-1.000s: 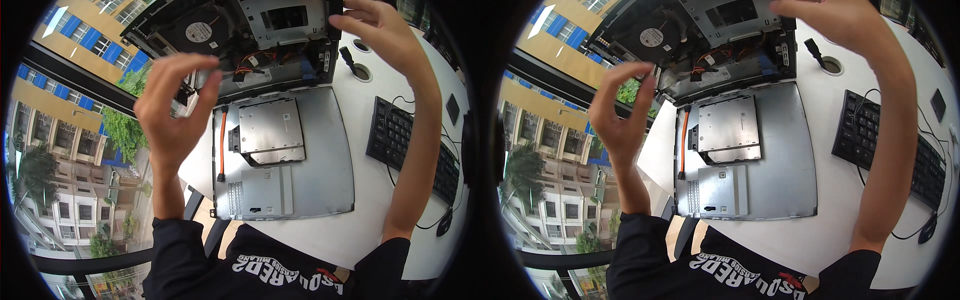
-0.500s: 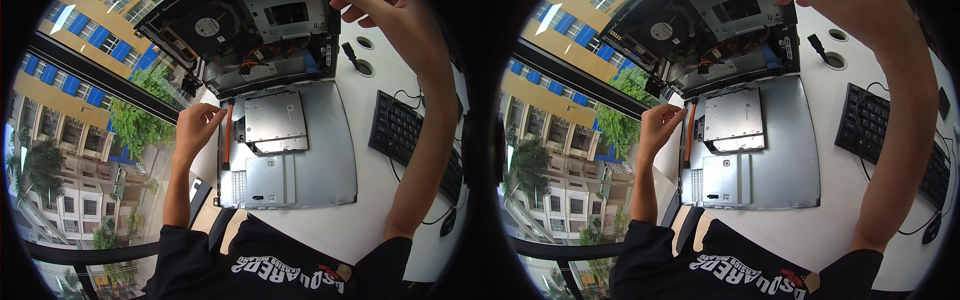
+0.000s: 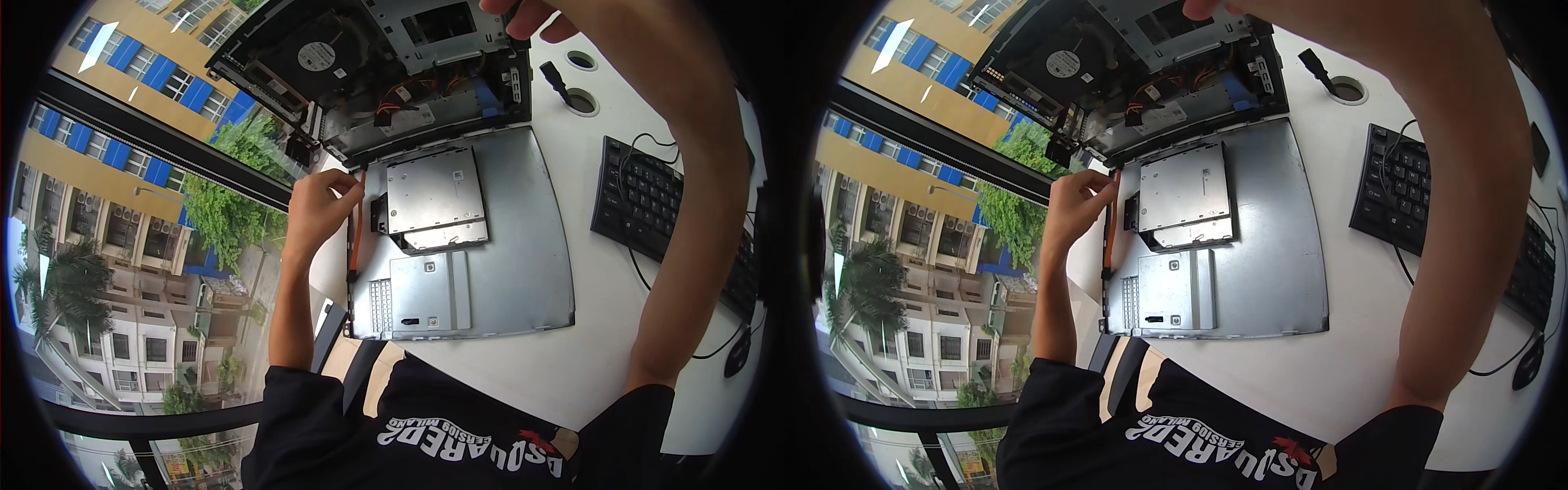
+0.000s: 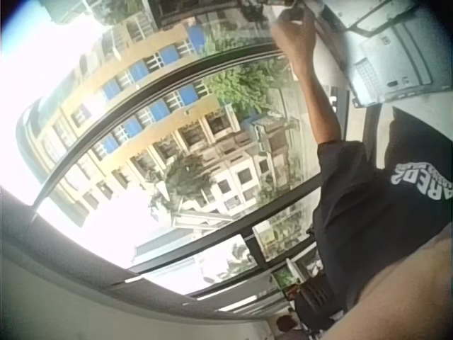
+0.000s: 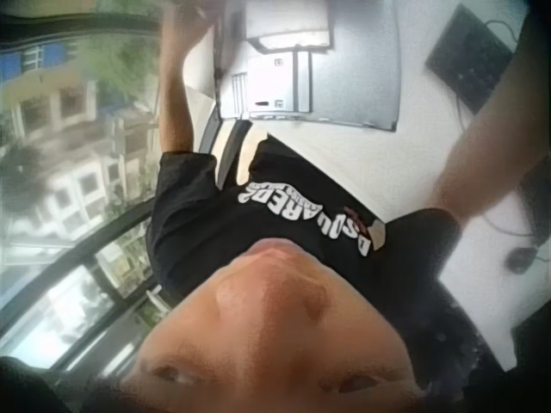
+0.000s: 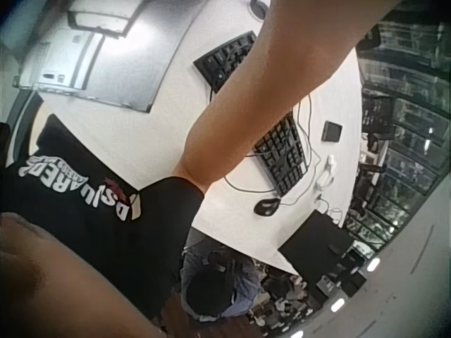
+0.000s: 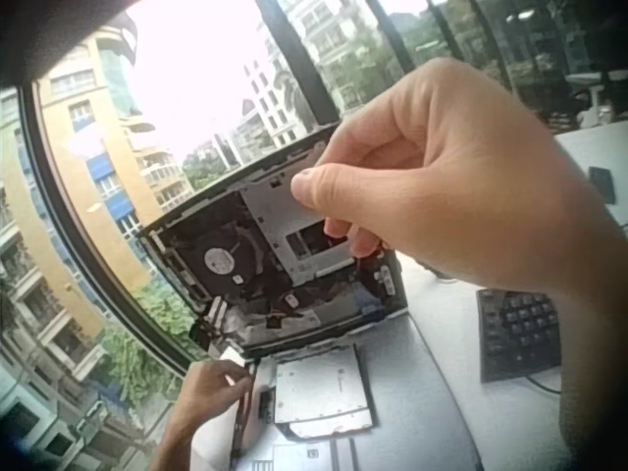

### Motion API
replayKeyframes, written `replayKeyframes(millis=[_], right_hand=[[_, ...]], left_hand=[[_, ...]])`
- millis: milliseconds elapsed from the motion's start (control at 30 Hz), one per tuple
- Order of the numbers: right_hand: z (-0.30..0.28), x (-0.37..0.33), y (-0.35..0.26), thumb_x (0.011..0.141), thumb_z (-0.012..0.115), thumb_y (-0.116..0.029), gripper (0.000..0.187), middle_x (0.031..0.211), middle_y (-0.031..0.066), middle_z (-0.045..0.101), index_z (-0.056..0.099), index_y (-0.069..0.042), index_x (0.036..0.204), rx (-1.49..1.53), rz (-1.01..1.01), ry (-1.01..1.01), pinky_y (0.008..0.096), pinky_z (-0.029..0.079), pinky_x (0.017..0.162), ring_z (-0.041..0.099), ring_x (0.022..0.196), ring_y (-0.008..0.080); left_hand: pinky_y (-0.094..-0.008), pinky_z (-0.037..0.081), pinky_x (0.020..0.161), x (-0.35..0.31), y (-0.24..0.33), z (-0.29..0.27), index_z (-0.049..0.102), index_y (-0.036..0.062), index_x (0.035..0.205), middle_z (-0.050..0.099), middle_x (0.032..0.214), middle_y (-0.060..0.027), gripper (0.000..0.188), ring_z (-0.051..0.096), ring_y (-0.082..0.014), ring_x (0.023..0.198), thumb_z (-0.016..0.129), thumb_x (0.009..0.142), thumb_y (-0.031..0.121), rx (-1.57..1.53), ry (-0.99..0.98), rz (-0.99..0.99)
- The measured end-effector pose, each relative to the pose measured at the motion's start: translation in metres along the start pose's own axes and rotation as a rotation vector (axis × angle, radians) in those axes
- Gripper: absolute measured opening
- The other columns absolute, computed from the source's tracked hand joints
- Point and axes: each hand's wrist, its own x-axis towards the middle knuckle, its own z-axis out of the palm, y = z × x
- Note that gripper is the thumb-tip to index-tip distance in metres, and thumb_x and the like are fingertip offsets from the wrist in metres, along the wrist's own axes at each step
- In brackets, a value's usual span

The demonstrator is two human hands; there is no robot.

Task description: The person is disassembling a computer, removing internal components like the DVD drive and disconnecting cables.

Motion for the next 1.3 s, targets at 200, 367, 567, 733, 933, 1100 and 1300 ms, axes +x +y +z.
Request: replayKeyframes(millis=[200, 367, 567, 733, 933, 1100, 1300], right_hand=[[0.010, -0.003, -0.004, 0.098, 0.070, -0.016, 0.022, 0.077, 0.0121, 0.076, 0.080, 0.003, 0.093, 0.055, -0.033, -0.033, 0.0259, 0.055, 0.060, 0.070, 0.064, 0.0130], [0.012, -0.003, -0.004, 0.094, 0.071, -0.018, 0.026, 0.074, 0.0105, 0.074, 0.079, 0.006, 0.090, 0.035, -0.097, -0.137, 0.0289, 0.050, 0.058, 0.065, 0.062, 0.0129], [0.006, 0.007, -0.022, 0.094, 0.069, -0.017, 0.025, 0.072, 0.0093, 0.074, 0.080, 0.005, 0.090, 0.007, 0.164, -0.192, 0.0281, 0.050, 0.058, 0.066, 0.060, 0.0125], [0.011, 0.020, -0.040, 0.093, 0.068, -0.013, 0.023, 0.071, 0.0137, 0.074, 0.078, 0.008, 0.090, -0.090, 0.306, -0.199, 0.0300, 0.052, 0.058, 0.067, 0.058, 0.0160], [0.011, 0.011, -0.026, 0.093, 0.068, -0.013, 0.023, 0.071, 0.0143, 0.074, 0.078, 0.008, 0.089, -0.054, 0.162, -0.186, 0.0303, 0.052, 0.058, 0.067, 0.058, 0.0165], [0.022, 0.013, -0.020, 0.093, 0.068, -0.012, 0.023, 0.071, 0.0148, 0.074, 0.078, 0.008, 0.089, -0.048, 0.100, -0.188, 0.0305, 0.052, 0.058, 0.067, 0.058, 0.0169], [0.009, 0.006, -0.004, 0.093, 0.068, -0.012, 0.023, 0.070, 0.0153, 0.073, 0.078, 0.009, 0.089, -0.096, 0.086, -0.140, 0.0308, 0.052, 0.058, 0.067, 0.058, 0.0174]], left_hand=[[-0.0226, 0.048, 0.051, -0.007, 0.026, -0.015, 0.070, -0.0090, 0.104, 0.077, 0.081, -0.0128, 0.021, 0.063, -0.0068, 0.059, 0.070, 0.096, 0.011, -0.510, -0.068, -0.089], [-0.0205, 0.044, 0.053, -0.008, 0.037, -0.020, 0.069, -0.0074, 0.108, 0.076, 0.085, -0.0116, 0.021, 0.061, -0.0065, 0.062, 0.069, 0.100, 0.012, -0.677, -0.077, -0.065], [-0.0188, 0.038, 0.054, -0.011, 0.033, -0.018, 0.069, -0.0055, 0.118, 0.073, 0.085, -0.0084, 0.025, 0.056, -0.0035, 0.064, 0.070, 0.102, 0.013, -0.763, -0.039, -0.039], [-0.0186, 0.037, 0.055, -0.017, 0.031, -0.021, 0.070, -0.0041, 0.123, 0.070, 0.089, -0.0040, 0.029, 0.052, -0.0028, 0.064, 0.072, 0.102, 0.016, -0.852, -0.143, -0.024], [-0.0190, 0.040, 0.056, -0.027, 0.059, -0.023, 0.069, -0.0037, 0.124, 0.066, 0.088, -0.0008, 0.036, 0.053, -0.0032, 0.068, 0.077, 0.096, 0.016, -0.763, -0.261, 0.022], [-0.0195, 0.045, 0.066, -0.033, 0.078, -0.022, 0.072, -0.0032, 0.123, 0.071, 0.094, -0.0029, 0.041, 0.062, -0.0032, 0.076, 0.087, 0.086, 0.006, -0.681, -0.391, 0.093], [-0.0202, 0.043, 0.061, -0.032, 0.108, -0.019, 0.077, -0.0008, 0.119, 0.072, 0.086, -0.0020, 0.033, 0.060, -0.0032, 0.067, 0.085, 0.088, 0.007, -0.584, -0.419, 0.290]])
